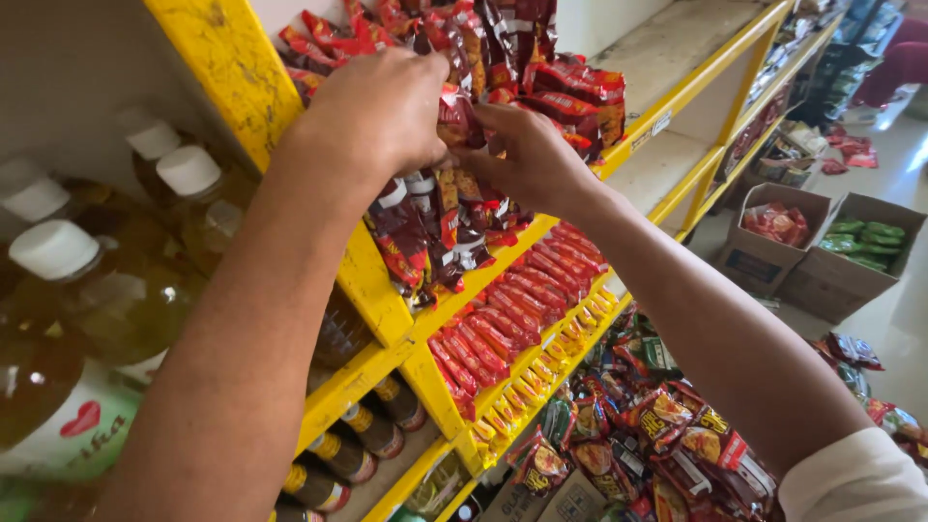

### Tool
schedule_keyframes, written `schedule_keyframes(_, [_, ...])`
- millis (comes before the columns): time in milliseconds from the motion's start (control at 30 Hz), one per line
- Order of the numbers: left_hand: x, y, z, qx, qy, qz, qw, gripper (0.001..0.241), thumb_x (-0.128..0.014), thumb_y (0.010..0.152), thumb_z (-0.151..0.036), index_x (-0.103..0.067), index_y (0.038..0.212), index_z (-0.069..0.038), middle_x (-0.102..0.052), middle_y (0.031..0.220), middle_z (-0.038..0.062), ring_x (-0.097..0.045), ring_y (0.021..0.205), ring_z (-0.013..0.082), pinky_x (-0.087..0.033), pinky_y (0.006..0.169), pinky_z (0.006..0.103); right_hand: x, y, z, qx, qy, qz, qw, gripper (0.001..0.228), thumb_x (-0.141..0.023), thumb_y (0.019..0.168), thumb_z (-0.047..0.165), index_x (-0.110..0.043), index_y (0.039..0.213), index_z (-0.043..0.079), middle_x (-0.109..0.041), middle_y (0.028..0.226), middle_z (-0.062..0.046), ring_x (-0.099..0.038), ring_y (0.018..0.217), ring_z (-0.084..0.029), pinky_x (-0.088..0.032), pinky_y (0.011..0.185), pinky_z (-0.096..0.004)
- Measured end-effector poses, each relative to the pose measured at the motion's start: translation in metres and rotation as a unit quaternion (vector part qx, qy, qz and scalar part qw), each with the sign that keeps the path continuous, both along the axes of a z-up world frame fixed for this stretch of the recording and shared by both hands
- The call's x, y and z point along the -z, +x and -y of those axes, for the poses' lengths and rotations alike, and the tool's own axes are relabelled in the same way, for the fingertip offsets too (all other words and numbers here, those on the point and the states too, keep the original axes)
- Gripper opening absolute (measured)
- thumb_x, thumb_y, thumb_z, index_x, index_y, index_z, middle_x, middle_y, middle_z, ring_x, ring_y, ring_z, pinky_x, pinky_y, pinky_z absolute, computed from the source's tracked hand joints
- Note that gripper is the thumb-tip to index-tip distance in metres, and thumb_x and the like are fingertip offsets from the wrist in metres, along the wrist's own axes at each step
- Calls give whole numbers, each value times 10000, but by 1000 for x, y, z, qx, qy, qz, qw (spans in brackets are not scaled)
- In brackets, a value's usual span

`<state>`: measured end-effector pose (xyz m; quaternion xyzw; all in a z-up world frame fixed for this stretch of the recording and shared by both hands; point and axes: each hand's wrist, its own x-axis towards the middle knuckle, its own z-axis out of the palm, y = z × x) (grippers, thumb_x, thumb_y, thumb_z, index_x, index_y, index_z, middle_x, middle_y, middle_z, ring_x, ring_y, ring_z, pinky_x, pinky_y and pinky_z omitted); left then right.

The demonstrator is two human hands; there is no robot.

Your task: Picking up packets of instant noodles from a pile on the floor and organizing them onto a retail display shelf.

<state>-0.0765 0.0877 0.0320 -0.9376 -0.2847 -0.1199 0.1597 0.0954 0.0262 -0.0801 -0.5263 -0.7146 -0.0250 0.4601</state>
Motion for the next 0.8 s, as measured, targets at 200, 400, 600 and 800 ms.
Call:
schedule_keyframes(200, [1,3,-2,-43,-28,-18,999,650,-832,761,-269,-585,1314,-35,-633,1335,173,-619,1222,361,-510,1003,482,0,-6,0,-34,-19,-72,997,284,-722,956,253,-670,1171,76,-711,895,-59,-675,729,-163,-544,652,-358])
schedule_keyframes(400, [0,0,-21,-45,-34,-58,997,1157,-969,667,-483,-347,1571,-115,-323,1602,213,-337,1470,330,-344,1148,434,-6,-1,4,0,7,34,999,357,-798,928,261,-658,1181,51,-684,941,-143,-652,775,-248,-502,649,-417])
schedule_keyframes(600, [-6,-4,19,-128,-45,-31,990,801,-870,765,-361,-543,1432,-61,-630,1428,162,-603,1315,333,-488,1096,479,-6,1,11,-57,-65,-32,996,402,-745,889,234,-628,1234,66,-712,948,-111,-694,798,-233,-536,689,-403])
schedule_keyframes(800, [0,-4,15,-110,-41,29,993,802,-879,700,-291,-512,1377,-66,-597,1370,148,-602,1205,352,-491,979,499,-11,-2,10,-14,-59,0,998,429,-757,869,252,-647,1244,76,-704,956,-164,-684,851,-322,-517,738,-471])
